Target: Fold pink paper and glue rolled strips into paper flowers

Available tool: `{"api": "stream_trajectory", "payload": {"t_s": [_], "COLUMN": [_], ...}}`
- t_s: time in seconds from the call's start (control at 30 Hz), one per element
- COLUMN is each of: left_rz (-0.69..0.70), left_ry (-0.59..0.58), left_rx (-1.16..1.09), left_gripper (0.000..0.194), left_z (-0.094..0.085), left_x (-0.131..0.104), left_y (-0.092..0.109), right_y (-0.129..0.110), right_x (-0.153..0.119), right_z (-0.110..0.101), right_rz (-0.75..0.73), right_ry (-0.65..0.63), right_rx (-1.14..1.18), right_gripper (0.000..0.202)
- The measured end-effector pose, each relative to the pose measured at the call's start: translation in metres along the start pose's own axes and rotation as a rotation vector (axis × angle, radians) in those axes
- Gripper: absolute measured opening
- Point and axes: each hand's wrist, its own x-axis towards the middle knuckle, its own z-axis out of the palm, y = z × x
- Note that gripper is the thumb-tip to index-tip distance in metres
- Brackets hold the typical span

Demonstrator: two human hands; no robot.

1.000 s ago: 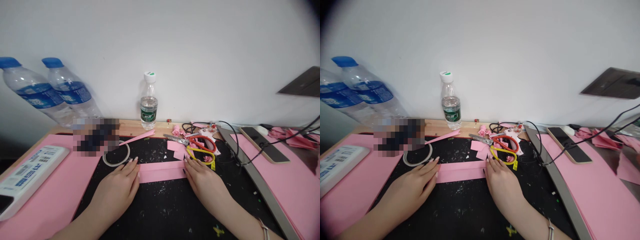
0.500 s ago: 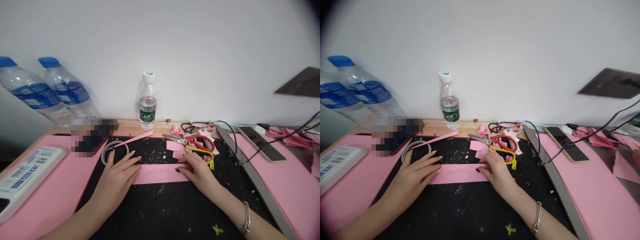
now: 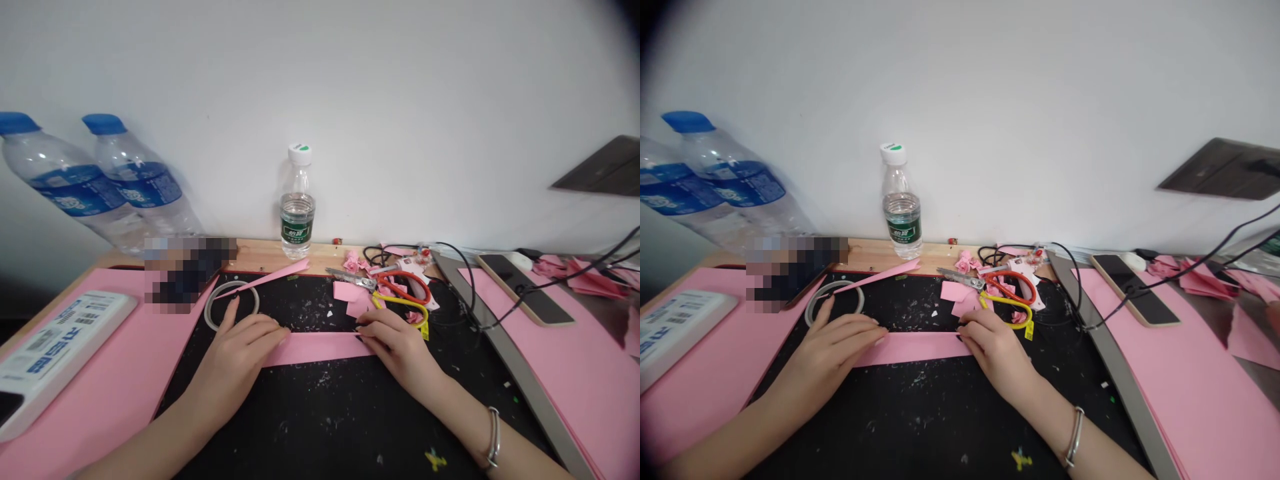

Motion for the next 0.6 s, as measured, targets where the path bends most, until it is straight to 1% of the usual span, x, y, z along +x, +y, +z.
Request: {"api": "stream_trajectory", "payload": {"t_s": [0.13,0.33,0.43,0.53,0.6], "left_rz": [0.049,0.167,0.200,0.181,0.163], "left_ry": [0.021,-0.014,-0.059,-0.123,-0.192], "left_rx": [-0.043,-0.023,0.007,0.034,0.041], "left_gripper": [0.031,0.030,0.033,0.040,0.040], "left_z": [-0.003,-0.009,-0.012,-0.013,-0.014], "left_x": [0.004,0.009,0.006,0.001,-0.002], "left_y": [0.003,0.011,0.013,0.015,0.017], "right_y": [-0.001,-0.008,-0.013,-0.017,-0.021], "right_x": [-0.004,-0.011,-0.011,-0.010,-0.010], "right_z": [-0.002,-0.008,-0.011,-0.014,-0.016], "right_rz": [-0.076,-0.092,-0.074,-0.053,-0.040], "right_ry": [-0.047,-0.167,-0.238,-0.296,-0.334], "right_rx": [-0.131,-0.258,-0.270,-0.258,-0.262], "right_gripper": [0.022,0.027,0.033,0.038,0.038]}}
